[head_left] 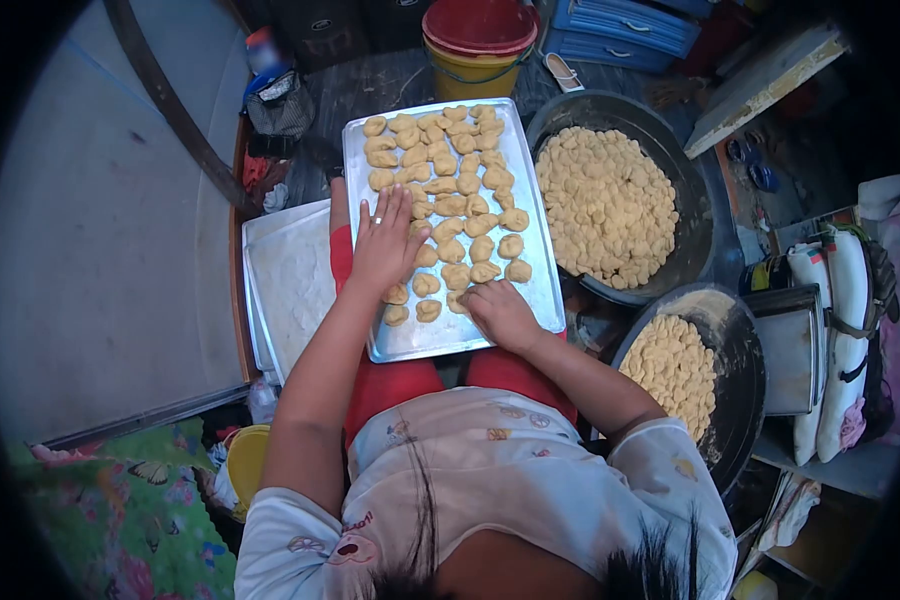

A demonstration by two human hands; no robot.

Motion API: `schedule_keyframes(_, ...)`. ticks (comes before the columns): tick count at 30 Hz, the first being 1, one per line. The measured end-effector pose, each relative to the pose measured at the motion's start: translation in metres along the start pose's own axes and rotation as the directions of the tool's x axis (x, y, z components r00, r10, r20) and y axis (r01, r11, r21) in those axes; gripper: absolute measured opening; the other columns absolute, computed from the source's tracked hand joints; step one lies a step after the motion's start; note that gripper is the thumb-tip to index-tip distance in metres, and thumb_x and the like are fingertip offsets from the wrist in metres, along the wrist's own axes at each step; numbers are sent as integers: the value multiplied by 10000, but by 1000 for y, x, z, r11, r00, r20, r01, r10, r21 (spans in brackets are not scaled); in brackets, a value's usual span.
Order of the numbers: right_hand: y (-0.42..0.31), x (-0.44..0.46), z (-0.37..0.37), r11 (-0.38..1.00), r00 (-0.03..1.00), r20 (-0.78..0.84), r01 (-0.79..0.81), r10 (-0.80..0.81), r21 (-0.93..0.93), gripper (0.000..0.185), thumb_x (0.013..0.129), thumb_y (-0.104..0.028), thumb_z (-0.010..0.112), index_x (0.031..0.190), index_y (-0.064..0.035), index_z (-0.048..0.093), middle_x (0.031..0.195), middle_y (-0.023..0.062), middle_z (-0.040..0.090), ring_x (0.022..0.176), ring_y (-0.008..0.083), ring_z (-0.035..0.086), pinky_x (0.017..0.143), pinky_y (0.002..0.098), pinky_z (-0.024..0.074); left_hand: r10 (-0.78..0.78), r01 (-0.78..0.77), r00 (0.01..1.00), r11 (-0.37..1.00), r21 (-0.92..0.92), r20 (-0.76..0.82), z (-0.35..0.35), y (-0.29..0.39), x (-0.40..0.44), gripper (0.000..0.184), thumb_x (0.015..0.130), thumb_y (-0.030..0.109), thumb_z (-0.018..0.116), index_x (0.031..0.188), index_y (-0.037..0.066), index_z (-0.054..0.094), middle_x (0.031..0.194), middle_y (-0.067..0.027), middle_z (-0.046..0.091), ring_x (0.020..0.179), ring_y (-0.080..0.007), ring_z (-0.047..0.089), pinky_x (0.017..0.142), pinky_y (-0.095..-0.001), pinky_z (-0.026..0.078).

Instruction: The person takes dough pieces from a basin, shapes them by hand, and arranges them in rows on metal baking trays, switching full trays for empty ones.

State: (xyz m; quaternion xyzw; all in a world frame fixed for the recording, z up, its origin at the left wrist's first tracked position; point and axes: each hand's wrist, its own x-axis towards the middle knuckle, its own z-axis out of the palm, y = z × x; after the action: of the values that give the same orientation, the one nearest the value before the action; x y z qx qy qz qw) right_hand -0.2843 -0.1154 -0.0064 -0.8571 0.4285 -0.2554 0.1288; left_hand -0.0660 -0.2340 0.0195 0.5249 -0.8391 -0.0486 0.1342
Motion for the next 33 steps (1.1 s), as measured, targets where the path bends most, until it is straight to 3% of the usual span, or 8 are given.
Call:
schedule_keyframes(13,3,0,2,1000,1000,-1,13,-13,-5,235,777,-109,610,1011,-95,598,918,46,571,899,242,538,776,365,407,-254,241,965,957,160,68,19,-6,5,757,955,551,355,1452,-17,290,1529,-187,261,1431,-313,217,1153,-528,112)
schedule_keyframes(20,-2,0,-6,999,1000,-28,9,-7,53,204,782,-127,619,984,-100,608,883,57,566,865,249,547,762,372,411,-92,88,994,994,-72,-56,-9,39,-15,704,960,468,405,1458,-12,274,1539,-186,235,1438,-348,181,1159,-514,107)
schedule_keyframes(23,5,1,-25,997,996,-80,37,-31,68,185,778,-141,634,955,-90,611,847,65,570,805,258,555,723,384,424,105,-92,985,991,-97,135,-8,89,-20,675,960,436,419,1447,-16,298,1533,-195,241,1437,-363,173,1157,-522,101)
schedule_keyframes(25,22,5,-48,997,984,-179,-9,22,78,196,764,-129,648,951,-78,618,871,82,599,813,277,569,712,418,437,204,-161,975,918,-363,83,-2,111,-17,667,954,456,424,1415,-21,361,1519,-201,268,1427,-370,198,1154,-530,100)
schedule_keyframes(26,32,12,-71,980,982,-16,-188,189,68,227,742,-104,661,963,-71,624,910,106,624,847,314,583,735,444,452,212,-166,973,916,-365,88,-1,121,-9,667,954,456,424,1415,-21,361,1519,-201,268,1427,-370,198,1154,-530,100)
schedule_keyframes(28,76,2,-72,945,818,-473,-294,326,143,213,794,-75,634,1004,-43,614,950,159,617,871,340,591,754,410,475,263,-205,958,906,-370,115,-1,137,11,646,951,470,428,1387,-6,417,1506,-212,292,1427,-362,205,1156,-520,95)
schedule_keyframes(31,163,-11,-78,679,572,-371,-658,732,325,315,783,-106,679,1082,-39,605,1005,170,611,923,320,601,799,424,473,351,-291,906,923,-253,235,4,160,35,662,934,495,451,1359,-13,454,1495,-213,313,1423,-362,215,1153,-531,99)
schedule_keyframes(33,252,-38,-40,624,558,-292,-746,777,232,515,738,-147,735,1213,-74,549,1093,216,572,1016,348,579,868,420,479,374,-318,894,917,-241,247,16,170,41,670,916,500,479,1345,-15,469,1485,-211,331,1418,-364,226,1155,-536,96)
